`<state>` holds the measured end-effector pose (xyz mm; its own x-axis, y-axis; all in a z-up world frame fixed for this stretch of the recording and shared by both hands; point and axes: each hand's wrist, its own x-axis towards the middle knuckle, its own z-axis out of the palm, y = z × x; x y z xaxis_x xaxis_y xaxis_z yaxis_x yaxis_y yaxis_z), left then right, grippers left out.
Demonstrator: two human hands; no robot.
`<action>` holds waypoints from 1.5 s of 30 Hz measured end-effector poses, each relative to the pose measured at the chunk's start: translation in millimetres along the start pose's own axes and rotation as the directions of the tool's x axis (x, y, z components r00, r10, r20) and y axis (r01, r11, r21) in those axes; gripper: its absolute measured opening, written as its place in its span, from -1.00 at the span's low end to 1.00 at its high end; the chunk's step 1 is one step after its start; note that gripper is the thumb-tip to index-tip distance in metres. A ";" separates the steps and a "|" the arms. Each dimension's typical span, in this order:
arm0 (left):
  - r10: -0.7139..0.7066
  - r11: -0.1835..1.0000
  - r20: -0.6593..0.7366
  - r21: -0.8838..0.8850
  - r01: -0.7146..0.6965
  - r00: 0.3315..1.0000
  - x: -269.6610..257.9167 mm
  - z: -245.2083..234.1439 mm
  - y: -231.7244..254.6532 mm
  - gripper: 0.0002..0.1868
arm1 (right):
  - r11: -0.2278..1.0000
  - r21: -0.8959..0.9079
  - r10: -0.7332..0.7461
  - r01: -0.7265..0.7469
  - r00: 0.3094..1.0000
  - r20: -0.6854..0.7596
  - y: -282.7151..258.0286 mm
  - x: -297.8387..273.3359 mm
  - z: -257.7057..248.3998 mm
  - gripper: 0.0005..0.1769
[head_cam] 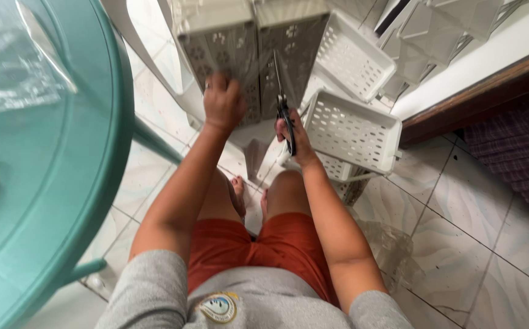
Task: The person uses scissors to cut open plastic packaging and remove white plastic baskets and rods. They place the cut packaging on a nearby table and continue to unwrap the components.
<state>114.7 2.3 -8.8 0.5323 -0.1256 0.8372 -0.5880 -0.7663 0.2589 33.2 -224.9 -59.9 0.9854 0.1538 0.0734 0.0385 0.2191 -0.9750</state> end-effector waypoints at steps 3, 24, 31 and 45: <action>-0.064 0.993 0.116 0.107 0.051 0.991 14.2 2.8 9.4 -0.42 | 1.000 -0.026 -0.003 0.003 1.000 -0.004 -4.7 7.8 -1.7 -0.50; -0.154 0.985 0.041 -0.075 0.157 0.987 25.3 -15.1 40.5 -0.79 | 0.993 0.027 -0.109 0.112 0.990 -0.091 37.7 54.7 -3.6 -0.32; -0.204 0.975 0.093 -0.072 0.211 0.975 21.2 -13.4 34.3 -0.74 | 0.928 -0.021 -0.372 0.372 0.926 -0.055 48.6 53.2 14.4 -0.18; -0.009 0.998 0.088 -0.054 0.014 0.996 74.2 -20.4 60.2 -0.69 | 0.964 -0.010 -0.265 0.265 0.964 0.014 1.7 50.7 18.5 -0.34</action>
<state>106.3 -40.3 78.7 0.5891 -0.1730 0.7893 -0.6126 -0.7326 0.2967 80.1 -198.9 -53.9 0.9375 0.1034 0.3322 0.3001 0.2427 -0.9225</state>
